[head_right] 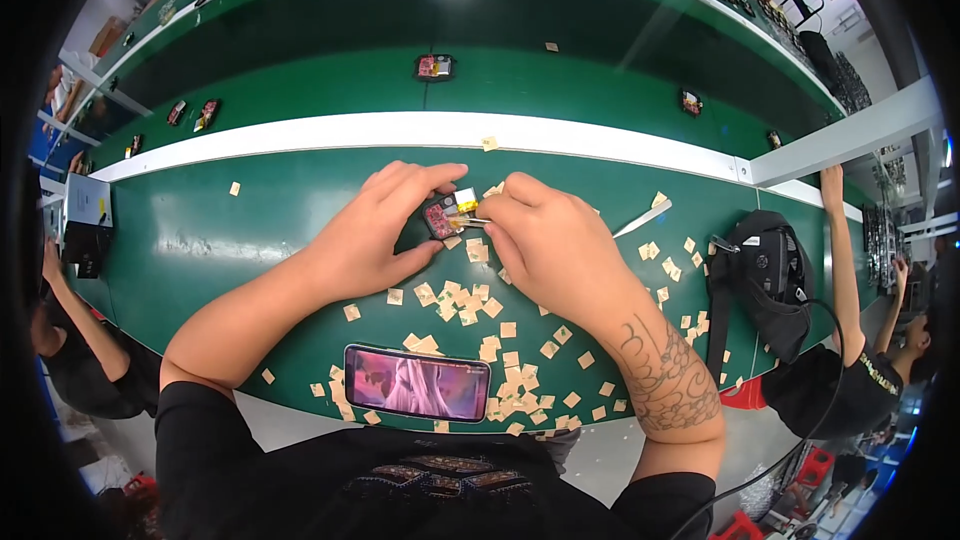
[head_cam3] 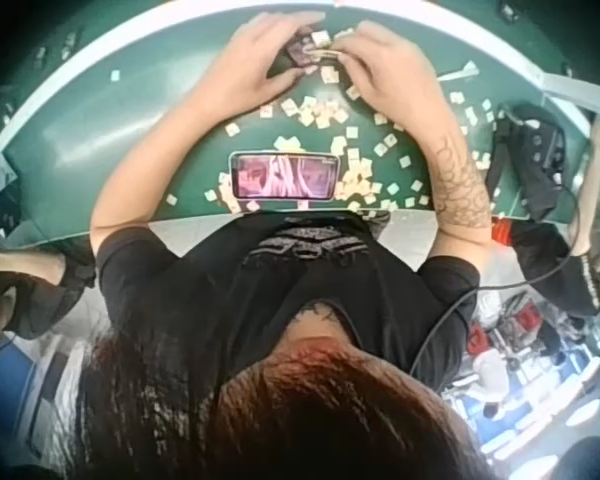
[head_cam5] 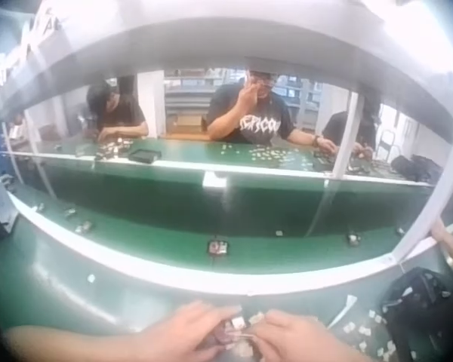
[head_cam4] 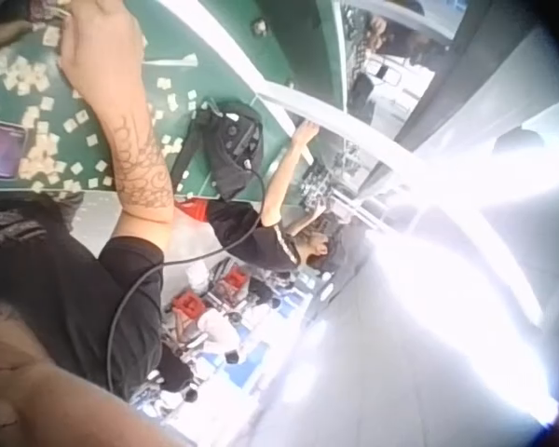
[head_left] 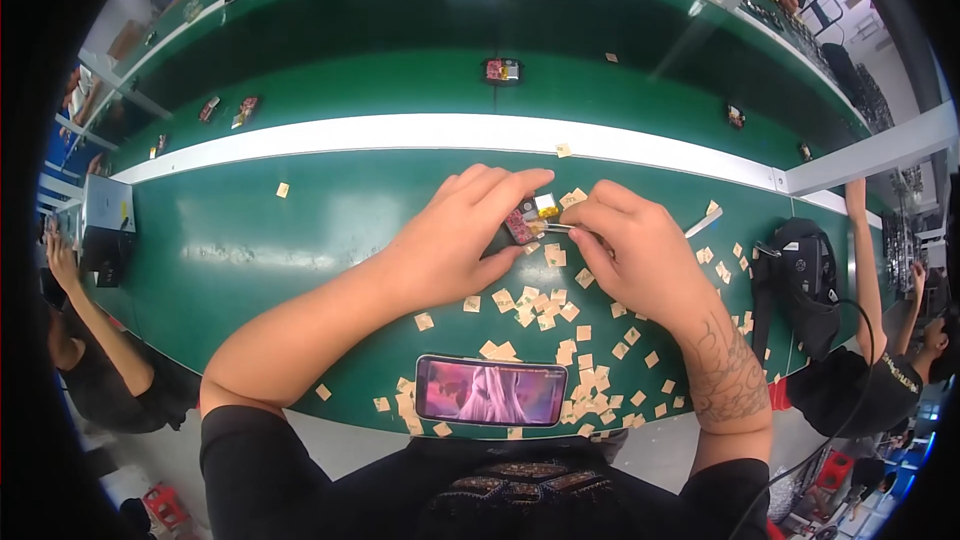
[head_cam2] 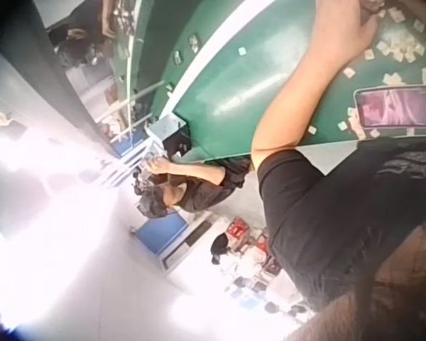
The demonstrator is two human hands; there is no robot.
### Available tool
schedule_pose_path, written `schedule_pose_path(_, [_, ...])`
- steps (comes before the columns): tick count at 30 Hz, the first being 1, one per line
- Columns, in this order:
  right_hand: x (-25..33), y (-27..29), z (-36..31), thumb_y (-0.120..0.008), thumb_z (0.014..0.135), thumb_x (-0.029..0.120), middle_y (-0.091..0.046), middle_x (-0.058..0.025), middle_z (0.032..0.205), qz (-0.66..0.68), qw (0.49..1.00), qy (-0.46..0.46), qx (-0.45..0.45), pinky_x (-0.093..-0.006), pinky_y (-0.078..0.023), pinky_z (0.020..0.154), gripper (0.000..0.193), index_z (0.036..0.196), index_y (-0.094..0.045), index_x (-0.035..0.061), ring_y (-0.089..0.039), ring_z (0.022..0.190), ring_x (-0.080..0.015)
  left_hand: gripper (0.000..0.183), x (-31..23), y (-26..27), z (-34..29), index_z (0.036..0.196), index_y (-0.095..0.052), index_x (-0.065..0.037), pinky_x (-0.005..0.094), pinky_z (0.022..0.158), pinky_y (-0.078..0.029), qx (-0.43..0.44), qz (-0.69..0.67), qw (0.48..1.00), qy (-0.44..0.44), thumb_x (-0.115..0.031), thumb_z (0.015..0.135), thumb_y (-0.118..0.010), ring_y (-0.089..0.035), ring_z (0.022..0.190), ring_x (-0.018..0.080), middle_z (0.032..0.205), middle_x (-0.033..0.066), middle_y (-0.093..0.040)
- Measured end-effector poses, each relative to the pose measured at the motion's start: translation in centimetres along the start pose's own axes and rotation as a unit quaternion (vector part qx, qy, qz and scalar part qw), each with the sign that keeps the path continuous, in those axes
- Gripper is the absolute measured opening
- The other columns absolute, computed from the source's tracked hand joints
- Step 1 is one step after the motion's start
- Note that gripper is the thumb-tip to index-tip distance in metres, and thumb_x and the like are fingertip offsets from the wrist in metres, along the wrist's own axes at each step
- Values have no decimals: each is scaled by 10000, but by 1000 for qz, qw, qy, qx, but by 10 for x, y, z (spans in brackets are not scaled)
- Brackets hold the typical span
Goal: Assembling small electronic modules by applying stickers and components at a factory workbench.
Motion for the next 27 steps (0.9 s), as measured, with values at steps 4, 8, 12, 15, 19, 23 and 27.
schedule_pose_path(4, [11, -2, -1, -749, 906, 80, -626, -88, 949, -76, 997, 17, -10, -433, -601, 722, 123, 1016, -697, 63, -718, 844, -303, 812, -1, -2, 1, 1567, -493, -62, 440, 1022, -547, -8, 15, 1000, 0, -21, 840, -851, -632, 1155, 345, 1282, 133, -680])
schedule_pose_path(8, [26, -11, 1, -739, 884, 102, -618, -74, 962, -190, 981, 34, 16, -412, -614, 707, 113, 959, -662, 65, -725, 888, -279, 742, 1, -2, 2, 1505, -544, -53, 446, 986, -547, -16, -4, 1000, 3, -34, 834, -860, -626, 1136, 351, 1285, 138, -676])
schedule_pose_path(12, [21, -12, 1, -738, 904, 101, -628, -81, 953, -171, 985, 14, -4, -409, -610, 681, 109, 986, -681, 59, -734, 898, -278, 634, -2, -1, 2, 1412, -594, -43, 451, 959, -544, -37, 11, 999, -20, -68, 841, -868, -631, 1100, 363, 1206, 135, -691])
schedule_pose_path(15, [-1, -12, 2, -728, 938, 46, -650, -98, 946, -18, 999, -29, 0, -403, -592, 681, 101, 1031, -689, 31, -732, 884, -293, 553, -4, 0, 0, 1347, -631, -42, 447, 960, -546, -36, 34, 999, -4, -97, 851, -868, -638, 1095, 361, 1163, 127, -704])
schedule_pose_path(19, [-22, -17, 4, -692, 965, -18, -654, -114, 934, 162, 985, -58, 9, -385, -574, 712, 99, 1061, -679, 5, -713, 843, -294, 450, -6, -1, -4, 1265, -642, -23, 455, 948, -544, -36, 48, 998, -20, -70, 860, -832, -629, 1094, 356, 1096, 149, -695])
schedule_pose_path(23, [-24, -14, 7, -647, 971, -62, -643, -130, 953, 197, 979, -52, -11, -345, -559, 751, 106, 1067, -650, -15, -683, 834, -258, 429, -1, 0, -5, 1234, -651, -21, 448, 955, -545, -55, 40, 997, -28, -67, 849, -834, -625, 1096, 355, 1113, 145, -684])
schedule_pose_path(27, [-25, -14, 7, -612, 982, -63, -655, -142, 990, 207, 976, -57, -23, -343, -553, 759, 140, 1107, -650, -14, -688, 867, -265, 415, -1, 2, -3, 1212, -655, -21, 448, 956, -544, -51, 31, 997, -43, -57, 839, -833, -621, 1098, 355, 1136, 137, -663])
Point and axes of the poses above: each hand's wrist, its own z-axis towards the middle knuckle, its own y-axis out of the back of the hand, x = y × z, the point moved 7 cm from there along z, towards the middle knuckle
